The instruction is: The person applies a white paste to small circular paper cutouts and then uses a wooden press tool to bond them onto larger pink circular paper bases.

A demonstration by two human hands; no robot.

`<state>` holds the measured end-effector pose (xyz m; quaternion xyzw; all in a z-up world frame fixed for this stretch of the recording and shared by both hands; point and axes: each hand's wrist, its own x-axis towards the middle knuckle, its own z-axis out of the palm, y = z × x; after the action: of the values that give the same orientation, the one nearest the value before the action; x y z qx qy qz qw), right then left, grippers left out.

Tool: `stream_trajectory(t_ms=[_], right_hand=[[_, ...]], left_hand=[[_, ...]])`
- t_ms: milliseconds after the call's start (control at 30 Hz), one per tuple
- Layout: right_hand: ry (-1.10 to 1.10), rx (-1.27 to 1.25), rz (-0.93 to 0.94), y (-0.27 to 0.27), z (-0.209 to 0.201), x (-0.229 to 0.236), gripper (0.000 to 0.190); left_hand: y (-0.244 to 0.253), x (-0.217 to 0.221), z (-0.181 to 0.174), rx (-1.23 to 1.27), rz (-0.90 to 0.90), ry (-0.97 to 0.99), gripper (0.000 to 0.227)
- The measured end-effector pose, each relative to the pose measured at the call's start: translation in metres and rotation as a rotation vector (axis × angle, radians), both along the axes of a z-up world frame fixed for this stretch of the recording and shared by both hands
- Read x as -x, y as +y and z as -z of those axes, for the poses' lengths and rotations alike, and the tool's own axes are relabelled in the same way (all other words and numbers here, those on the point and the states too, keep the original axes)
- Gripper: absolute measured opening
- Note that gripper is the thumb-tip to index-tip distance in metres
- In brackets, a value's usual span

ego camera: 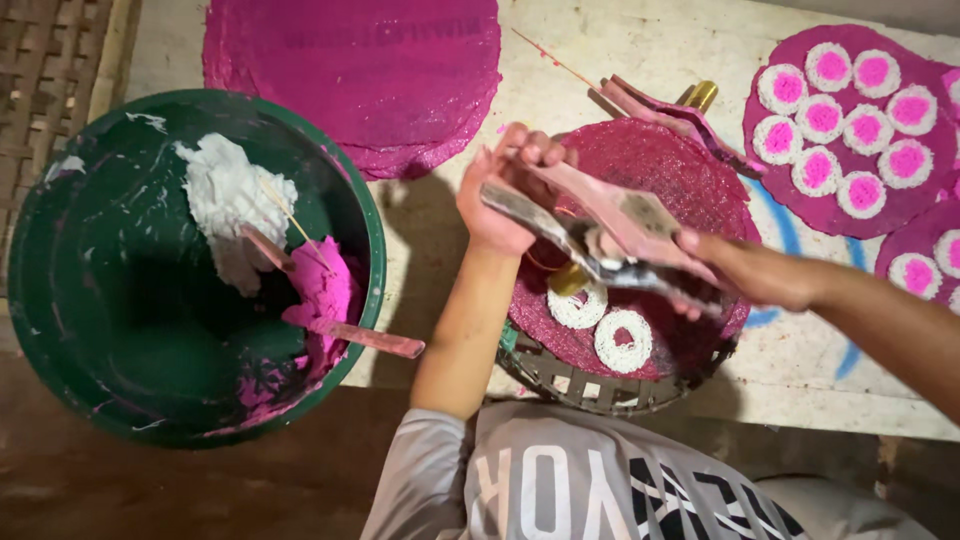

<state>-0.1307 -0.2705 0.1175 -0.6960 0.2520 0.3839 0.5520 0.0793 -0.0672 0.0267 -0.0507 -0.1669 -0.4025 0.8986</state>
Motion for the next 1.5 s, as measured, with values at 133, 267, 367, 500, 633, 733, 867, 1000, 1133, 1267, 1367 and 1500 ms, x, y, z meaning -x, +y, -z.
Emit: stream_trajectory(t_ms=[133, 267, 367, 500, 633, 733, 867, 1000, 1133, 1267, 1367, 1500], right_hand=[[-0.037, 0.242, -0.076, 0.014, -0.014, -0.042, 0.091], [-0.029, 0.411, -0.122, 0.041, -0.017, -0.061, 0.084], [-0.021, 0.389, -0.096, 0.051, -0.015, -0.063, 0.085], [0.072, 0.453, -0.132, 0.04, -0.021, -0.055, 0.089], [-0.018, 0.666, -0.201, 0.031, -0.028, -0.053, 0.086], [-0.26, 0.693, -0.215, 0.034, -0.025, -0.054, 0.077], [-0.33, 0.665, -0.146, 0.048, -0.018, -0.06, 0.066], [-0.231, 0.575, -0.101, 0.063, -0.012, -0.063, 0.062], [-0.186, 0.473, -0.063, 0.059, 0.005, -0.047, 0.071], [-0.093, 0.381, 0.001, 0.012, 0.027, -0.006, 0.065], [-0.241, 0.398, 0.078, -0.018, 0.047, 0.051, 0.057], [-0.421, 0.303, 0.329, -0.023, 0.066, 0.117, 0.092]], left_hand=[[-0.011, -0.028, 0.031, 0.14, -0.041, 0.1, 0.027], [0.004, -0.045, 0.052, 0.157, -0.049, 0.112, 0.027], [0.006, -0.043, 0.064, 0.13, -0.044, 0.128, 0.025], [-0.015, -0.021, 0.077, 0.138, -0.086, 0.203, 0.029], [-0.038, -0.023, 0.08, 0.154, -0.059, 0.216, 0.028], [-0.044, -0.036, 0.075, 0.139, -0.052, 0.152, 0.027], [-0.031, -0.056, 0.064, 0.099, -0.081, 0.025, 0.032], [-0.012, -0.062, 0.058, -0.012, -0.099, -0.008, 0.023], [-0.003, -0.044, 0.05, -0.085, -0.085, 0.105, 0.022], [-0.005, -0.024, 0.038, -0.388, -0.032, 0.056, 0.025], [0.0, -0.042, 0.059, -1.061, -0.549, -1.021, 0.027], [-0.004, -0.049, 0.128, -1.582, 0.073, -0.909, 0.03]])
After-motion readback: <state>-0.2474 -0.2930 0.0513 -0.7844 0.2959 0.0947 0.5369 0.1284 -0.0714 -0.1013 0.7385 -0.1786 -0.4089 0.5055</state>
